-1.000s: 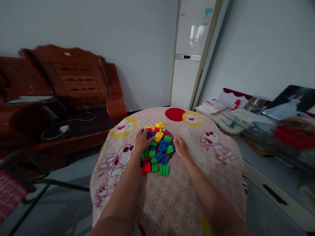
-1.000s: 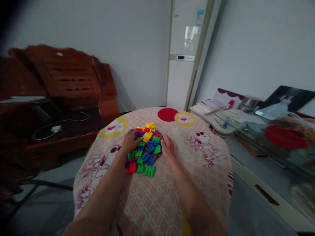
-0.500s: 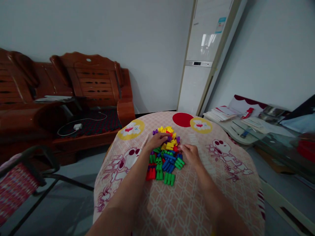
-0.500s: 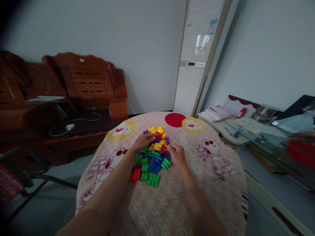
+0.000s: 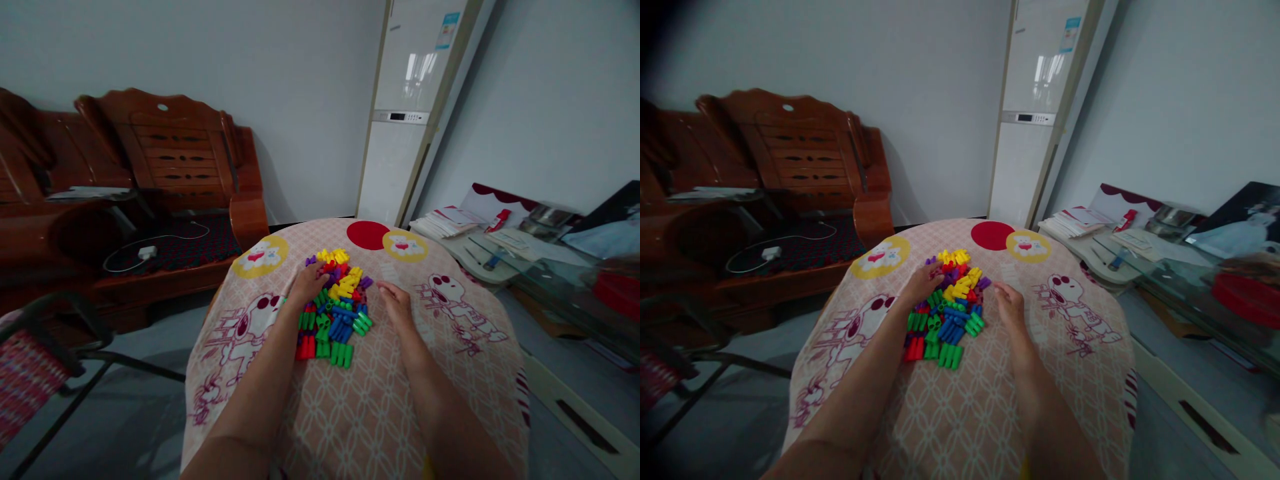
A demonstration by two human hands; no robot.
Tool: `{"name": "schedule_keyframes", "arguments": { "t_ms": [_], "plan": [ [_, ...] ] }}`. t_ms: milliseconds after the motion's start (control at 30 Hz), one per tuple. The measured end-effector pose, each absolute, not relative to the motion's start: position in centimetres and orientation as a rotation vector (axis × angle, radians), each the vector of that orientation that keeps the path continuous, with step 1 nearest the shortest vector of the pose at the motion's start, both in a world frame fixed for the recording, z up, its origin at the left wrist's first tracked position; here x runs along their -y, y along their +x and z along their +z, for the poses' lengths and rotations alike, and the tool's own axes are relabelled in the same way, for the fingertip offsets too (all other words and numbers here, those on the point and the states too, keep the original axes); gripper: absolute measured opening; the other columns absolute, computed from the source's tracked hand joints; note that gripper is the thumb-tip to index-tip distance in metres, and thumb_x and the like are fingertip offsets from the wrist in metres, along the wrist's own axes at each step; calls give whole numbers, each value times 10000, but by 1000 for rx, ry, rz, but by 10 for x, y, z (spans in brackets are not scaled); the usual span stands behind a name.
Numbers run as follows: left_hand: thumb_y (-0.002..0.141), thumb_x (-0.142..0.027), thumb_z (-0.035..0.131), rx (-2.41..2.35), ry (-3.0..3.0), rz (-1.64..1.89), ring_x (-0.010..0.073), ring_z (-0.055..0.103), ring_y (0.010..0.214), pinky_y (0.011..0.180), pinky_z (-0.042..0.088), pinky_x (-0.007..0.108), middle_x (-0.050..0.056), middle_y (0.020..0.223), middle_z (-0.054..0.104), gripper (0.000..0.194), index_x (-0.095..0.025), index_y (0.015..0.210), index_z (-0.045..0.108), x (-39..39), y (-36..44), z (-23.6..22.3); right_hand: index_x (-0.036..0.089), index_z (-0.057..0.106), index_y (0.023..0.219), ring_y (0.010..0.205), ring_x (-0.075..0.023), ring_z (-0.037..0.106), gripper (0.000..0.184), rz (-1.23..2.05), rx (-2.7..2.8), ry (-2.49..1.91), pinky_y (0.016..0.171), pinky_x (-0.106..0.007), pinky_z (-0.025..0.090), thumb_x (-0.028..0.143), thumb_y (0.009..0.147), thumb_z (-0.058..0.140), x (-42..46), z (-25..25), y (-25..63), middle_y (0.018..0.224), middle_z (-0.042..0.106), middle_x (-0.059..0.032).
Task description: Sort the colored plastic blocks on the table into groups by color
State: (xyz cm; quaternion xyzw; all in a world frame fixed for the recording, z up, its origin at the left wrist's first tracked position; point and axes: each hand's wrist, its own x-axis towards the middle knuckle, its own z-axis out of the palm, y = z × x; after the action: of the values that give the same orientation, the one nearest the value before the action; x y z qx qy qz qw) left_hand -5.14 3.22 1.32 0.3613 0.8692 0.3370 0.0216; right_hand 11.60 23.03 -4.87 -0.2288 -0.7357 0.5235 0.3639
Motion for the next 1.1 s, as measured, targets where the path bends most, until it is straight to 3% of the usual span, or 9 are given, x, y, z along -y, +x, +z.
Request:
{"name": "schedule_keyframes", "arguments": {
  "t_ms": [133, 333, 567, 767, 967, 1100],
  "plan": [
    [830, -255, 627, -2560, 1392, 877, 248, 670, 1050, 972, 490, 339, 74, 1137, 744, 376, -177, 1182, 734, -37, -46, 28, 171, 770, 1028, 1026, -292, 696, 423, 1326, 1954, -572, 950, -439, 525, 465, 787, 585, -228, -47, 118, 1066, 768, -110],
    [717, -253, 774, -2547, 1614, 625, 283, 644, 1090, 1012, 456, 378, 87, 1146, 736, 383, -198, 1096, 765, -53, -32, 23, 189, 775, 1016, 995, -279, 708, 398, 1296, 1971, -566, 941, -431, 536, 435, 779, 571, -222, -43, 119, 1059, 772, -96],
    [848, -376, 666, -2636, 1580, 573, 272, 672, 910, 853, 483, 361, 126, 979, 753, 298, -148, 1013, 764, -62, -20, 29, 194, 753, 1102, 1035, -275, 703, 401, 1271, 1994, -458, 949, -422, 543, 416, 798, 616, -215, -34, 123, 1105, 758, -100],
    [954, -346, 508, -2517, 1629, 659, 232, 672, 876, 794, 471, 315, 114, 975, 744, 312, -150, 1039, 736, -66, -8, 39, 224, 718, 1166, 1069, -256, 693, 416, 1354, 2025, -312, 975, -399, 532, 392, 789, 665, -204, -31, 118, 1165, 741, -70],
    [967, -305, 471, -2263, 1699, 864, 202, 675, 892, 799, 477, 283, 82, 993, 745, 300, -164, 1022, 730, -73, 4, 37, 191, 719, 943, 778, -212, 708, 285, 1608, 1880, -346, 749, -324, 575, 414, 774, 666, -204, -31, 118, 878, 761, -45],
    [951, -291, 470, -2305, 1671, 974, 215, 687, 946, 844, 497, 302, 91, 1050, 751, 315, -160, 1071, 730, -76, 5, 34, 182, 691, 828, 703, -189, 678, 270, 1560, 1749, -535, 686, -293, 547, 436, 738, 677, -208, -31, 121, 769, 735, -33]
  ]
}}
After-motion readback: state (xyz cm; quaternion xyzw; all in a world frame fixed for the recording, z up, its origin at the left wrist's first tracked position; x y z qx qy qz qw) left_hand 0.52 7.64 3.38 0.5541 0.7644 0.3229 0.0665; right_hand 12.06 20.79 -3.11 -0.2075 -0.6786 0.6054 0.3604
